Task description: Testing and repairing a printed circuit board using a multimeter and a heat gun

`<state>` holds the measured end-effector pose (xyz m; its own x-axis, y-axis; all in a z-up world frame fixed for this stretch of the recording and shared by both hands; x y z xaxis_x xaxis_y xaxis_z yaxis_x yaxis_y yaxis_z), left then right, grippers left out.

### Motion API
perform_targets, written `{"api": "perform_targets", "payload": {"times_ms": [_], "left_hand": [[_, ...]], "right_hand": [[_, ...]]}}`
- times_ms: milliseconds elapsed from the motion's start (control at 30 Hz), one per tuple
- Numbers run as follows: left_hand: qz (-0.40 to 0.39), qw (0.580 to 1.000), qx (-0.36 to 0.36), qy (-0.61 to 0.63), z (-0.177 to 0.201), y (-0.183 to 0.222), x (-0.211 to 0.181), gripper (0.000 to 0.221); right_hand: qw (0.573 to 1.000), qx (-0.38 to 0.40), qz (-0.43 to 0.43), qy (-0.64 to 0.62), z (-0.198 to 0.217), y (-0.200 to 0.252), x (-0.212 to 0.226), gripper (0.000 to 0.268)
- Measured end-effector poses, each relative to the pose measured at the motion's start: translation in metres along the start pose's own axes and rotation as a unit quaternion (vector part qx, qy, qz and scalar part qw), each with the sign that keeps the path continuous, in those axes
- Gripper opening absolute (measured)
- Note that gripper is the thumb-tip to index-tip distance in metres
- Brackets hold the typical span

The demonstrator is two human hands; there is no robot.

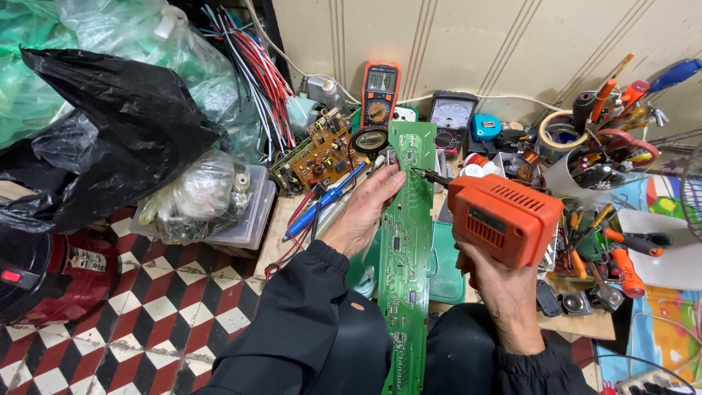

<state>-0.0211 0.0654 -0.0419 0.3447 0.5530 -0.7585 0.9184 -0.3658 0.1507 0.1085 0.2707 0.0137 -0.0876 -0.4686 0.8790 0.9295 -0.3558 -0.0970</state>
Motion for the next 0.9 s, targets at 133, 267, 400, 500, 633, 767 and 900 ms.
{"api": "perform_targets", "payload": {"times_ms": [133, 267, 400, 500, 633, 767, 900], "left_hand": [[0.004, 1.000, -0.007, 0.003, 0.004, -0.002, 0.004, 0.080], [0.012, 1.000, -0.010, 0.005, 0.002, 0.000, 0.002, 0.082], [0.010, 1.000, -0.005, 0.014, 0.004, -0.001, 0.003, 0.083], [0.009, 1.000, -0.008, 0.011, 0.004, 0.000, 0.003, 0.082], [0.017, 1.000, -0.014, 0.000, 0.003, 0.000, 0.002, 0.086], [0.016, 1.000, -0.012, 0.004, 0.004, -0.001, 0.003, 0.087], [0.012, 0.999, -0.017, 0.040, 0.011, -0.005, 0.010, 0.076]], "right_hand": [[1.000, 0.009, -0.005, -0.010, -0.002, 0.002, 0.005, 0.073], [1.000, -0.001, 0.010, -0.004, -0.003, 0.000, 0.005, 0.079], [1.000, -0.001, 0.026, -0.013, -0.004, -0.001, 0.006, 0.076], [1.000, -0.011, 0.027, 0.003, -0.006, -0.002, -0.003, 0.079], [1.000, 0.002, 0.012, -0.021, -0.006, -0.001, 0.002, 0.078], [1.000, 0.000, 0.000, -0.030, -0.006, -0.001, -0.001, 0.078], [1.000, -0.001, -0.001, -0.020, -0.006, -0.001, 0.003, 0.075]]}}
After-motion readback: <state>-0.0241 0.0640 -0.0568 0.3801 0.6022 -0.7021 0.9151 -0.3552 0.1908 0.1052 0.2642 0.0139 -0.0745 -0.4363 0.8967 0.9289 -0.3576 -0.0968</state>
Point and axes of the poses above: each hand's wrist, its own y-axis away from the middle knuckle, its own z-axis out of the back of the hand, x = y × z, the point moved 2 cm from there along -y, towards the middle knuckle, and after that the axes turned 13 degrees about y, right-handed, at the moved point
